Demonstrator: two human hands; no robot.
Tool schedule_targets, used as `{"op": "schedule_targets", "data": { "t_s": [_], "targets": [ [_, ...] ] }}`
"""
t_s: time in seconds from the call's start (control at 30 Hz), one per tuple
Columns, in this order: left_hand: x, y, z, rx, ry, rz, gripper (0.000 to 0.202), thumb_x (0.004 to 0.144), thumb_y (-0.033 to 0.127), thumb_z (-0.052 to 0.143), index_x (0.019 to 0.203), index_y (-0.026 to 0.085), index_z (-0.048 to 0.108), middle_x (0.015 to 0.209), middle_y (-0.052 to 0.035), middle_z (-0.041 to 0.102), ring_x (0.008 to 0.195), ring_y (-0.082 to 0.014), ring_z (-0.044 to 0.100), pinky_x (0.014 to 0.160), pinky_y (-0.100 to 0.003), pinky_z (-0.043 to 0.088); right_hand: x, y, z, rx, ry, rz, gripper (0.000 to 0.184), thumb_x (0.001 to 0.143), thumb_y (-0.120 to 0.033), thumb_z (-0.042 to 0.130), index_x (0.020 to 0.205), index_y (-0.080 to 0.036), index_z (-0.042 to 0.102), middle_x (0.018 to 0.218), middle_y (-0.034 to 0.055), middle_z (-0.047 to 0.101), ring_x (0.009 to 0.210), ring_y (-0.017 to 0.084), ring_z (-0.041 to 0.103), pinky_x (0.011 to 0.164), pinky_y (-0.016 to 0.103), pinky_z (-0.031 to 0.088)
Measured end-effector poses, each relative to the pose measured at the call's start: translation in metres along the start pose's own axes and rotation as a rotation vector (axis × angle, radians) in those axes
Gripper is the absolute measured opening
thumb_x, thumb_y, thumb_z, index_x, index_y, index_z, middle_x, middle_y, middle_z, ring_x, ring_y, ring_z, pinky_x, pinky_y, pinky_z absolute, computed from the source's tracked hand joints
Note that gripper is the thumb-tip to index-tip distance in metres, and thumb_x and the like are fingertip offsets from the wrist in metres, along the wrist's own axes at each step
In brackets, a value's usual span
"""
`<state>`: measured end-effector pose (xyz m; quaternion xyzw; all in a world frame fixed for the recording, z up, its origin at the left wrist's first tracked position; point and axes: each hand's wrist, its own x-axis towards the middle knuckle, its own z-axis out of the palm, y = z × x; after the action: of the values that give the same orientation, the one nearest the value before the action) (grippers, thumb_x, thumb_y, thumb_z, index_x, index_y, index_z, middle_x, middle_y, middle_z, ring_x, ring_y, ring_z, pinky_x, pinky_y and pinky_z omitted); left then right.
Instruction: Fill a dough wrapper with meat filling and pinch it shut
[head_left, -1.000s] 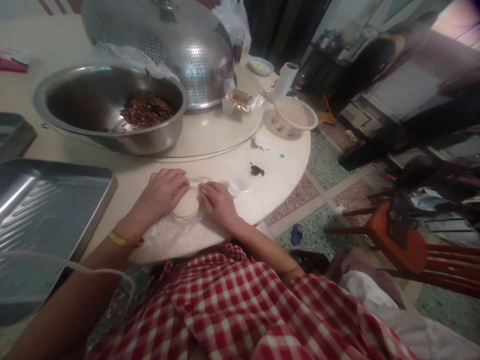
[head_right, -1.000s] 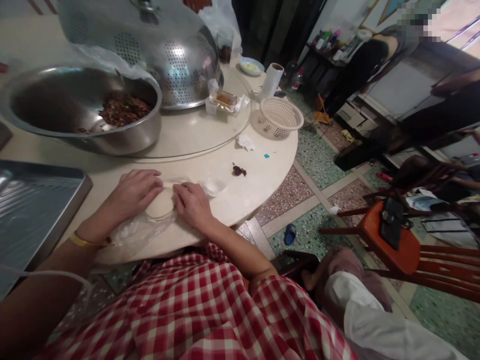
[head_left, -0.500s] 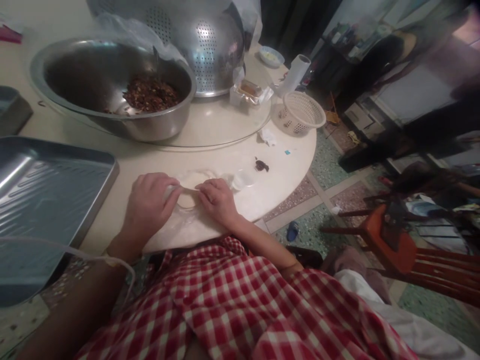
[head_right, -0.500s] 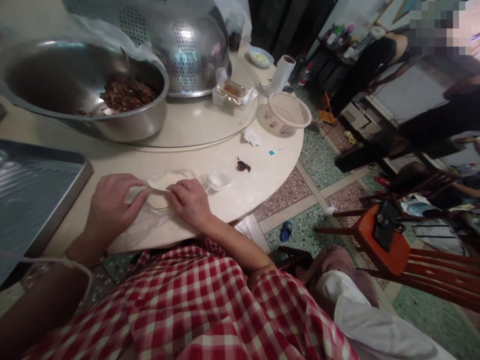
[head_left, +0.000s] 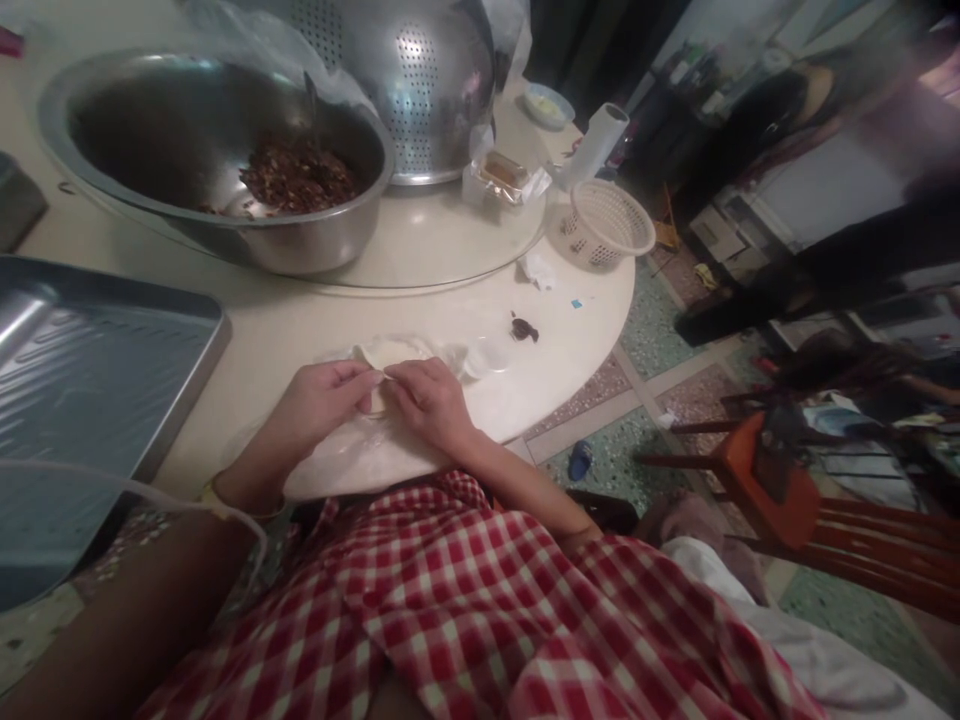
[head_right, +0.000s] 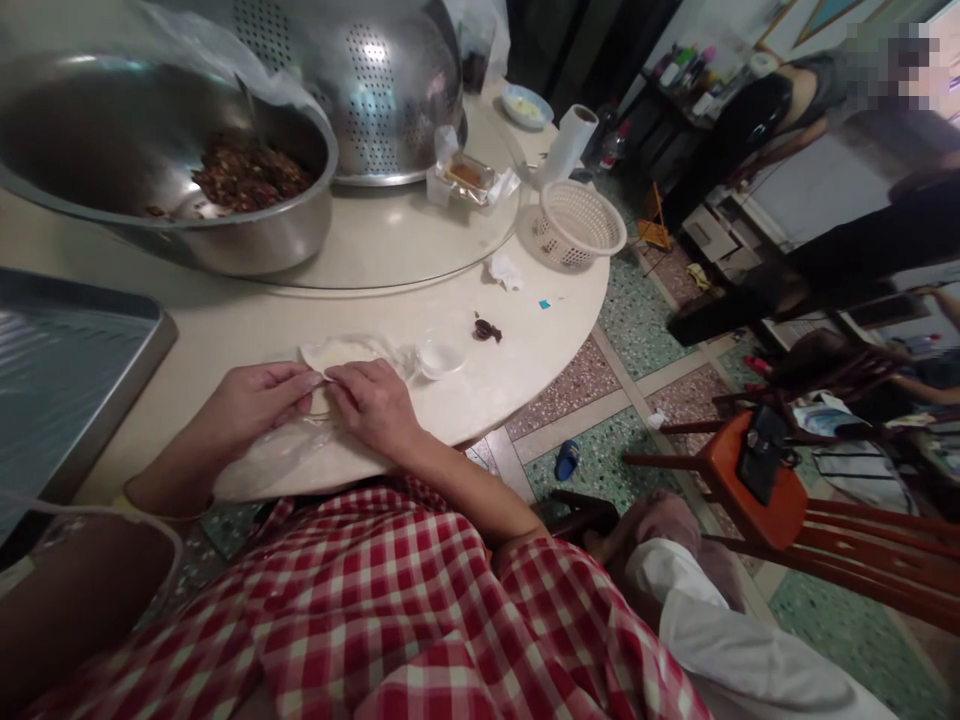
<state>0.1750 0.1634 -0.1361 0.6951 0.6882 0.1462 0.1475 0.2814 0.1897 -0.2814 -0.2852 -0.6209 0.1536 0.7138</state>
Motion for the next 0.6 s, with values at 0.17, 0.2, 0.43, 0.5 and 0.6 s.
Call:
{"op": "schedule_targets", "data": {
  "t_s": [0.17, 0.2, 0.43, 0.5, 0.6],
  "targets": [
    [0.000, -0.003, 0.000, -0.057, -0.010, 0.002, 0.041, 0.076, 0.056, 0.063, 0.067, 0.017, 0.061, 0.058, 0.0007, 0.051, 0.047, -0.0080, 0.035, 0.043, -0.020, 0.024, 0.002, -0.005, -0.006, 0.132, -0.026, 0.145, 0.019, 0.096, -0.026, 0.061, 0.105, -0.017, 0.075, 0.107, 0.0072, 0.079, 0.100, 0.017, 0.071, 0.095, 0.035, 0.053],
    [0.000, -0.003, 0.001, -0.064, -0.010, 0.001, 0.040, 0.076, 0.056, 0.063, 0.068, 0.017, 0.061, 0.059, 0.0007, 0.052, 0.048, -0.0079, 0.035, 0.043, -0.020, 0.025, 0.002, -0.006, -0.008, 0.161, -0.023, 0.169, 0.019, 0.095, -0.026, 0.062, 0.105, -0.016, 0.075, 0.107, 0.0072, 0.080, 0.099, 0.017, 0.071, 0.095, 0.035, 0.054],
    [0.000, -0.002, 0.003, -0.113, -0.032, -0.010, 0.041, 0.077, 0.057, 0.064, 0.071, 0.016, 0.061, 0.059, 0.0010, 0.052, 0.047, -0.0071, 0.033, 0.043, -0.019, 0.023, 0.007, -0.010, -0.015, 0.321, -0.026, 0.322, 0.015, 0.093, -0.020, 0.066, 0.099, -0.017, 0.079, 0.101, 0.0053, 0.081, 0.093, 0.017, 0.071, 0.093, 0.033, 0.055],
    [0.000, -0.003, 0.002, -0.105, -0.024, 0.001, 0.040, 0.077, 0.056, 0.064, 0.071, 0.016, 0.061, 0.059, 0.0009, 0.051, 0.047, -0.0072, 0.034, 0.043, -0.019, 0.023, 0.008, -0.011, -0.016, 0.364, -0.027, 0.369, 0.014, 0.092, -0.019, 0.067, 0.098, -0.018, 0.079, 0.100, 0.0047, 0.081, 0.093, 0.016, 0.071, 0.093, 0.033, 0.055],
    [0.000, -0.004, 0.001, -0.103, -0.023, -0.001, 0.041, 0.077, 0.056, 0.064, 0.070, 0.016, 0.060, 0.058, 0.0012, 0.050, 0.047, -0.0073, 0.034, 0.042, -0.019, 0.023, 0.009, -0.011, -0.016, 0.434, -0.032, 0.437, 0.013, 0.092, -0.021, 0.067, 0.096, -0.020, 0.080, 0.099, 0.0037, 0.080, 0.093, 0.016, 0.071, 0.091, 0.031, 0.055]
  ]
}}
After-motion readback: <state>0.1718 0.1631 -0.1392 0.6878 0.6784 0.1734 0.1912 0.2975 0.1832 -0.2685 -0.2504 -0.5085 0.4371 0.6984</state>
